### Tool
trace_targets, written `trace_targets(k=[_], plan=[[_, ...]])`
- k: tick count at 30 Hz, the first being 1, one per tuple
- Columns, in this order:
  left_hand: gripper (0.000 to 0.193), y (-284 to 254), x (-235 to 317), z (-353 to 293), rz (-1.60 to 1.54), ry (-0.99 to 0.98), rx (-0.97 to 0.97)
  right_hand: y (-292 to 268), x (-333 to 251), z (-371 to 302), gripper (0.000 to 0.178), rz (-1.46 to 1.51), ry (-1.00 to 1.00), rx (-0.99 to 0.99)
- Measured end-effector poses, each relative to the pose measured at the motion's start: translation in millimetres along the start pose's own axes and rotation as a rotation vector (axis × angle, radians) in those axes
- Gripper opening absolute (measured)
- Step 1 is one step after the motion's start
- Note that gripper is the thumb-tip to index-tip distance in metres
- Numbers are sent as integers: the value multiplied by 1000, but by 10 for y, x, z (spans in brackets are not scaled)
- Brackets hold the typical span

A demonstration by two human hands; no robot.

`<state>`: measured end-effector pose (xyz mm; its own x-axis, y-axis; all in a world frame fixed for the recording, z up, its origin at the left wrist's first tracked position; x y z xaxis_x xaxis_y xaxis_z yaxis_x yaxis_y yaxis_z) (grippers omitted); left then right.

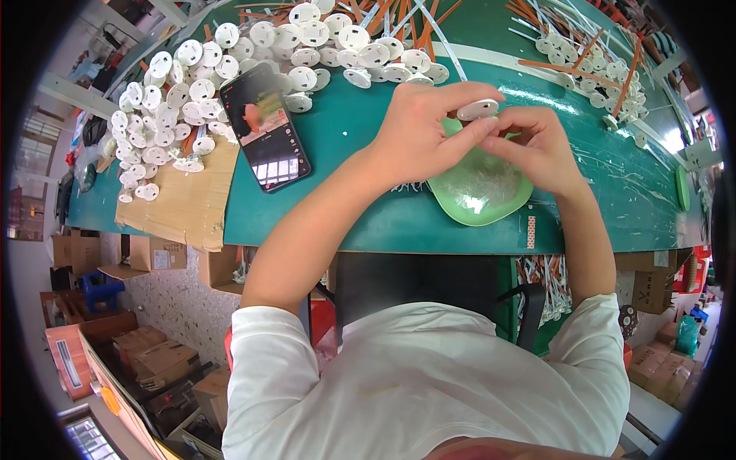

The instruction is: Assembling small white plastic components with thin wire stems at a manual workstation.

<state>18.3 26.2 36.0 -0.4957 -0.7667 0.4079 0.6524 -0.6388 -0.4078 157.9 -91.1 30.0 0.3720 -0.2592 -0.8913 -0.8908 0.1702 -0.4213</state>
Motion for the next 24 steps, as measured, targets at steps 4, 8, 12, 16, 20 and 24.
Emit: trace_targets(k=[4,8,12,16,20,24], plan=[[29,-22,0,1,-93,-48,59,-28,15,-21,6,62,-48,178],[32,-42,-31,5,-202,-127,76,-7,-47,-57,7,-35,-208,325],[33,-50,-57,3,-231,-207,42,48,-97,-83,9,-82,-227,392],[34,-36,-66,-29,-251,-195,56,64,-227,-136,13,-260,-452,618],[36,-42,-50,13,-202,-229,52,55,-230,-184,18,-391,-602,600],[35,-55,-84,-2,-196,-200,87,14,-199,-155,17,-328,-529,508]])
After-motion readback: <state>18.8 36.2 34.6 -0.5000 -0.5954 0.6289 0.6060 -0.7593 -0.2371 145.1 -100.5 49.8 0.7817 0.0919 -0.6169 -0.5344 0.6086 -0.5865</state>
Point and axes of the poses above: each hand's wrist, its own z-axis towards the middle knuckle, its own y-axis out of the palm, x = y × z, the point moved 4 cm from there along z, towards the middle knuckle, and after that the axes turned 15 degrees about y, right-handed, at the moved point
